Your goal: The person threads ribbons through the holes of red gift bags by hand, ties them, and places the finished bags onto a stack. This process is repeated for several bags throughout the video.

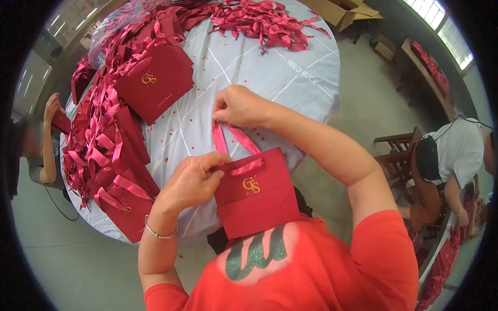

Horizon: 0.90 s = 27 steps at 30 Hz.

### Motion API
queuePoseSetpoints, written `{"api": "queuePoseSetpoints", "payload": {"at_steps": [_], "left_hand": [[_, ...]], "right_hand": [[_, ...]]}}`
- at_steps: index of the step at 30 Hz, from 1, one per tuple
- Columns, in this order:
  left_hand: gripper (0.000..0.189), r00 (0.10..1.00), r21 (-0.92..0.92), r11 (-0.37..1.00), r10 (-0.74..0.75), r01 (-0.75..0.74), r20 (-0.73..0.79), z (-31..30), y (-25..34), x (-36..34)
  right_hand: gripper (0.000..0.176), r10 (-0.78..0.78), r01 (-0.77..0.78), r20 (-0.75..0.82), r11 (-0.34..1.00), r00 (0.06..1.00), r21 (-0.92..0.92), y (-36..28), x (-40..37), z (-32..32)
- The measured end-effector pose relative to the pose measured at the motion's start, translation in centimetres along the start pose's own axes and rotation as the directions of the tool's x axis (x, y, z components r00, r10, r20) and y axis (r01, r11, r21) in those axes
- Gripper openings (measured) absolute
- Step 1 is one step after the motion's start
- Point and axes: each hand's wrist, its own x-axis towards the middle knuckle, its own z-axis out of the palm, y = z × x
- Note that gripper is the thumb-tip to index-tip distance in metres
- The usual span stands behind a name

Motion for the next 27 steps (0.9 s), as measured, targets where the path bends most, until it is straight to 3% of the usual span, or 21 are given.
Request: {"api": "queuePoseSetpoints", "payload": {"at_steps": [3,7,12,15,18,22,24,26,27], "left_hand": [[0.029,0.999,0.040,0.999,-0.033,0.031,0.036,-0.5,0.6,0.0],[0.032,0.994,0.040,0.994,0.107,-0.107,-0.019,0.0,-0.8,0.0],[0.033,0.995,0.057,0.996,-0.067,0.063,0.073,-0.7,0.3,0.0],[0.031,0.998,-0.053,0.998,-0.044,0.046,0.045,-0.3,-0.7,0.1],[0.029,0.999,-0.057,0.998,-0.025,0.027,0.039,-0.2,-1.4,0.2],[0.027,0.993,-0.148,0.984,-0.087,0.098,0.078,-0.6,-1.0,0.2],[0.024,0.994,-0.211,0.972,-0.097,0.106,0.053,-0.6,-1.0,0.1],[0.023,0.988,-0.273,0.949,-0.149,0.156,0.047,-0.7,-0.9,0.2],[0.021,0.979,-0.327,0.923,-0.200,0.205,0.049,-0.8,-0.8,0.2]], "right_hand": [[0.016,0.124,-0.086,-0.140,0.963,0.982,0.254,1.5,0.9,0.3],[0.016,0.148,-0.094,-0.164,0.950,0.975,0.297,1.6,1.0,0.8],[0.019,0.140,-0.070,-0.160,0.922,0.977,0.380,1.8,0.7,0.4],[0.025,0.129,-0.033,-0.212,0.912,0.969,0.409,0.8,-1.3,-0.8],[0.026,0.074,0.022,-0.385,0.971,0.920,0.240,-0.4,-6.0,-2.0],[0.015,0.191,-0.203,-0.437,0.979,0.879,0.020,0.1,-15.2,-1.4],[0.011,0.119,-0.185,-0.454,0.977,0.883,-0.105,1.9,-19.5,0.8],[0.015,0.368,-0.280,-0.306,0.913,0.878,0.296,3.0,-22.2,3.6],[0.020,0.428,-0.264,-0.211,0.804,0.879,0.533,2.2,-22.9,4.6]]}}
